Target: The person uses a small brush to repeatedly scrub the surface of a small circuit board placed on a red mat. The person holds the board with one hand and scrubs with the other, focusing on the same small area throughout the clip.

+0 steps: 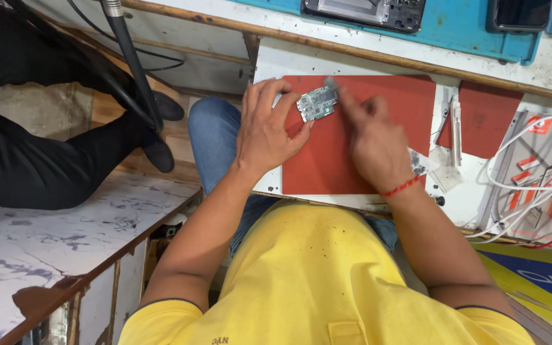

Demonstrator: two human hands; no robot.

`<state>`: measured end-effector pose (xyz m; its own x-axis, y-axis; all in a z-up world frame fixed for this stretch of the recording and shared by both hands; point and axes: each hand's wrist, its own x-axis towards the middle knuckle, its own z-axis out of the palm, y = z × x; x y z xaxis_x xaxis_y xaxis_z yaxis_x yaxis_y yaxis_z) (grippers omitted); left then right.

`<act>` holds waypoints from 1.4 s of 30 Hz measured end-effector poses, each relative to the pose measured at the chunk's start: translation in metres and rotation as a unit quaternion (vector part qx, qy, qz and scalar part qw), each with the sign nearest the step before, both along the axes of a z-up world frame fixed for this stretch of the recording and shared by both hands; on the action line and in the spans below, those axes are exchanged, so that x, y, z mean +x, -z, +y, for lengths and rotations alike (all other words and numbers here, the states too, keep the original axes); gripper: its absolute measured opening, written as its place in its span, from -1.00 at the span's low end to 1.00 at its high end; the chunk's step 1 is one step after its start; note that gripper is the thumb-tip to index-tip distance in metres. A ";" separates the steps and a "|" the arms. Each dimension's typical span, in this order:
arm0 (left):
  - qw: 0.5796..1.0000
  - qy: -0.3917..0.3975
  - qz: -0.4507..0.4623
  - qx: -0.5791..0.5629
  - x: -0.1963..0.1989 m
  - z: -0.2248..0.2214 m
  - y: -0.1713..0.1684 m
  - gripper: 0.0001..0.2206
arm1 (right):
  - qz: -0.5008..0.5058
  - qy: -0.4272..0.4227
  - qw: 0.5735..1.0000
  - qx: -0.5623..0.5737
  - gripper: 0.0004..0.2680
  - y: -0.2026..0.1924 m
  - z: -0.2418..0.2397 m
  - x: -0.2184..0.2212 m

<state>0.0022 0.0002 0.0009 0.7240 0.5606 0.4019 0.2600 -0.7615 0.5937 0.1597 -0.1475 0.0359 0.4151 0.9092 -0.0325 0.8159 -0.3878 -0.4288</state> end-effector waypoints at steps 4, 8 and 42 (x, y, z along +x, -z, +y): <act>1.000 -0.003 -0.014 -0.008 -0.003 -0.001 -0.002 -0.60 | -0.009 -0.020 0.999 -0.048 -0.51 0.004 0.000 0.006; 1.000 -0.010 -0.008 -0.019 0.002 -0.002 -0.002 -0.61 | -0.006 -0.006 0.999 -0.038 -0.54 0.000 -0.004 0.014; 0.998 -0.005 0.030 0.049 0.013 -0.020 -0.020 -0.37 | 0.187 0.063 0.953 0.230 -0.60 0.026 -0.028 0.006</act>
